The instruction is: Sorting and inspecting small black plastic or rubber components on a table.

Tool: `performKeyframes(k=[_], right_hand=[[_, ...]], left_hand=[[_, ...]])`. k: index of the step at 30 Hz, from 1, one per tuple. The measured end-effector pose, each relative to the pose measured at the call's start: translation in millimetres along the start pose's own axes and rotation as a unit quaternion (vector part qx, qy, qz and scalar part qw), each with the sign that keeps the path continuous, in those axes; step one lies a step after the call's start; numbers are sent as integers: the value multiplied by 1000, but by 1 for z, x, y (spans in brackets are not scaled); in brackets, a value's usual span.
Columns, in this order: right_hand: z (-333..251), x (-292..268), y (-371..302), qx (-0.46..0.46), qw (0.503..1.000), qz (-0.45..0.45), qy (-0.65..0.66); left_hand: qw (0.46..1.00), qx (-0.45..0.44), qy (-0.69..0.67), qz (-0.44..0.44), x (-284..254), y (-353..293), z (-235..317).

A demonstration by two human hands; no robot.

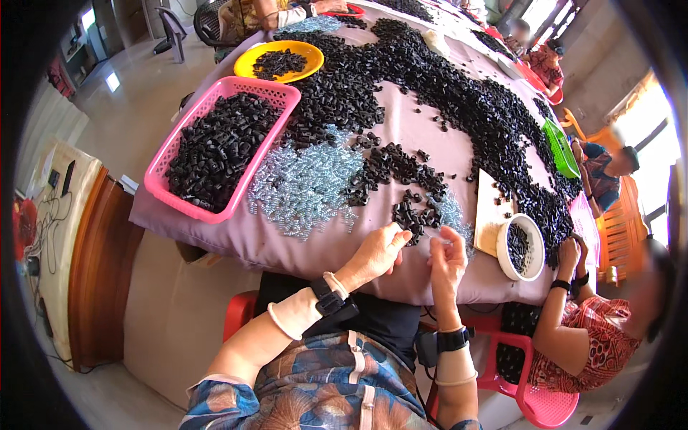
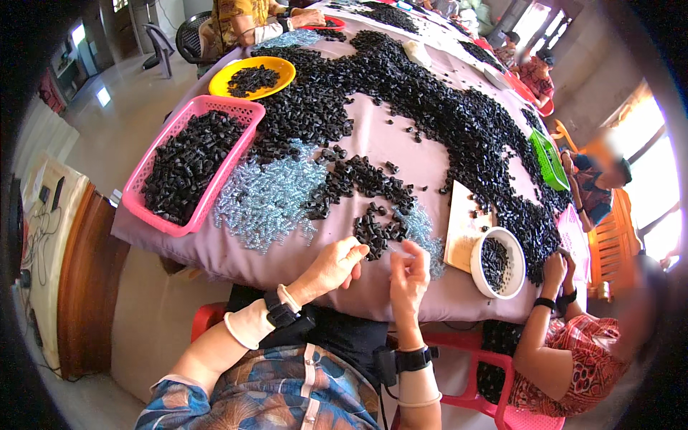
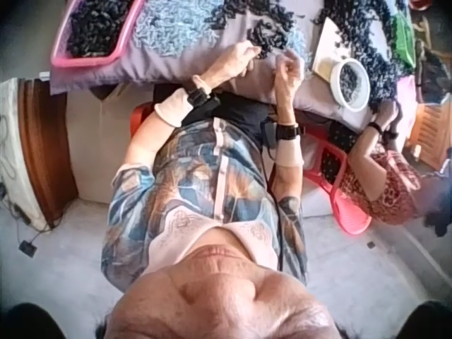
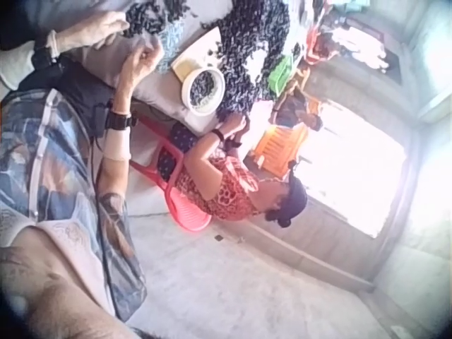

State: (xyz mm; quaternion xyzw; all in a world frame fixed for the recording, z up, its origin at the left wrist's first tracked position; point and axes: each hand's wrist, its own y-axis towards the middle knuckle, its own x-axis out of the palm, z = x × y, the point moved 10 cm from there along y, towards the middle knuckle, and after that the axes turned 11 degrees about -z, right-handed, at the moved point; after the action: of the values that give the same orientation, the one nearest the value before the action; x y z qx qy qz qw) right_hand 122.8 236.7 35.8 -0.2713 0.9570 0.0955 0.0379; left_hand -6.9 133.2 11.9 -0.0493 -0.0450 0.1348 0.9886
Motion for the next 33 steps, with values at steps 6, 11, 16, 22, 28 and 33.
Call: performKeyframes(k=[6,11,16,22,28,33], right_hand=[[-5,66,-15,4,980,-197,-1],[-10,73,-12,7,976,-217,31],[-2,67,-8,-10,977,-211,31],[7,60,-9,31,984,-172,42],[4,60,-9,12,985,-172,9],[1,58,-8,13,987,-161,-7]], left_hand=[[999,18,-1,29,-8,0,0],[999,26,-13,40,-10,-2,0],[998,47,14,48,-9,-5,6],[965,97,202,133,-49,-20,26],[981,29,128,146,-112,-40,30],[976,5,129,175,-138,-42,41]])
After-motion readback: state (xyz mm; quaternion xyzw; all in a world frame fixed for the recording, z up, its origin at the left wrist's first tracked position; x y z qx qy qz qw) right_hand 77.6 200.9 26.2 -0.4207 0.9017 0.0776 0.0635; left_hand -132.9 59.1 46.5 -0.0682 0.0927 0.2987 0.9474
